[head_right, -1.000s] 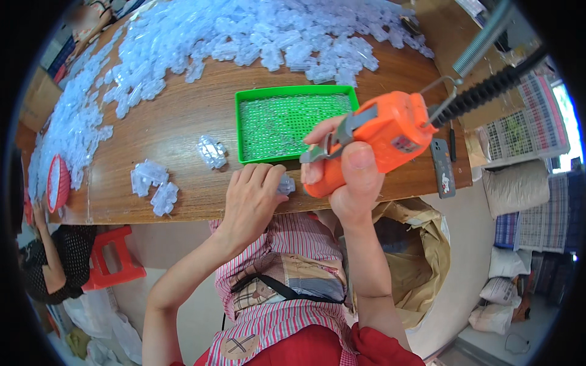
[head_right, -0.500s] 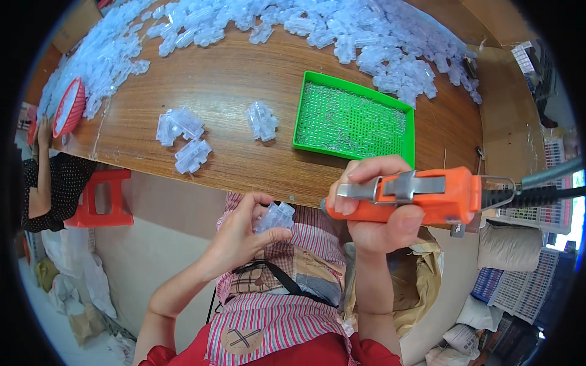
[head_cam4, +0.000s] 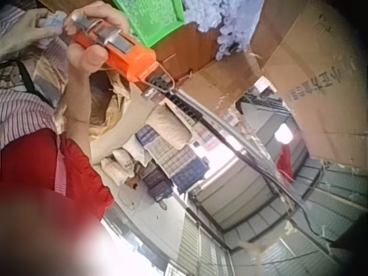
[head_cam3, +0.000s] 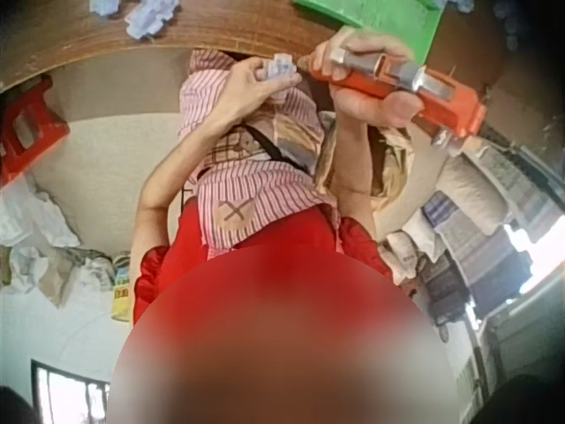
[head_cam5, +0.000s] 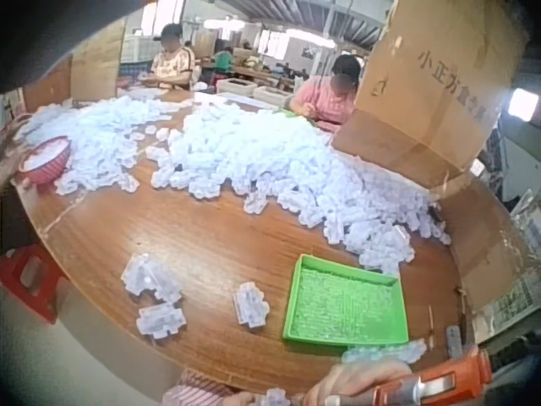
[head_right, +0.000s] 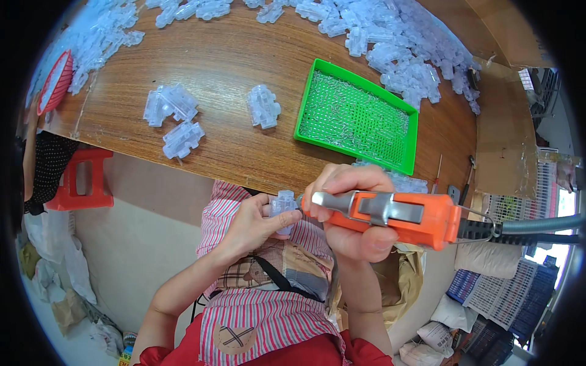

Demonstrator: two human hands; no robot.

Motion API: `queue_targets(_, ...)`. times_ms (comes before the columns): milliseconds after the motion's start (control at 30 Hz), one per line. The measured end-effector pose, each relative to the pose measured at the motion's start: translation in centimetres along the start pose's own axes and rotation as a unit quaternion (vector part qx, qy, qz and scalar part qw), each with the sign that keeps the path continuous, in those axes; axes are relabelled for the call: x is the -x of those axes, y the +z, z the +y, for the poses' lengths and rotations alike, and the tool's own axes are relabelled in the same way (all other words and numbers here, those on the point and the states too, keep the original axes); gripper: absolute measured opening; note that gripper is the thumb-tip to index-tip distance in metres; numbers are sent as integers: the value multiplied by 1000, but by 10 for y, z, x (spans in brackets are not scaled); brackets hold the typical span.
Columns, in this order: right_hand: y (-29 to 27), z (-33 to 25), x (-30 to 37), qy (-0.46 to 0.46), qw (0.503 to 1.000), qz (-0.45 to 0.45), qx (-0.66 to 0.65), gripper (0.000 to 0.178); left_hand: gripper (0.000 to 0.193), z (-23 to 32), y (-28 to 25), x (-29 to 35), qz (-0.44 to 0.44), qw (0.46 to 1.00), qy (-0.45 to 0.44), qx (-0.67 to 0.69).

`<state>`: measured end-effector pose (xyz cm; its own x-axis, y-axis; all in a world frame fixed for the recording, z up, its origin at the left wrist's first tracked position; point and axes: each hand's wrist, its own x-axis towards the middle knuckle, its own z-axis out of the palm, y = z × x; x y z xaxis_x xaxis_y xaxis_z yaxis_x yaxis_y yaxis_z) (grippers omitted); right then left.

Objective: The person assembles plastic components by inserting screws from a tray into plastic casings by hand and fastening them with an electric screwdriver. They place finished pieces into a bag and fit clear plastic casing parts together.

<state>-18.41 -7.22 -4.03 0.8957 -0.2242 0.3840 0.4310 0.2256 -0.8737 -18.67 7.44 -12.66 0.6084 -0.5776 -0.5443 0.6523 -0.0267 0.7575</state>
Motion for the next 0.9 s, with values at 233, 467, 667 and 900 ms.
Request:
queue_targets(233,-4,3,-1,5,1000,-24,-19,75,37,7,5,-4,-10,998,-16,56)
queue_targets(467,-4,3,1,16,998,-43,-34,75,35,8,6,-4,-6,998,-29,52)
queue_targets(667,2,-1,4,42,998,-47,0,47,32,2,4,-5,-16,995,-34,88)
queue_targets(900,-1,6,3,20,989,-138,42,34,27,12,5,-2,-3,997,-26,73)
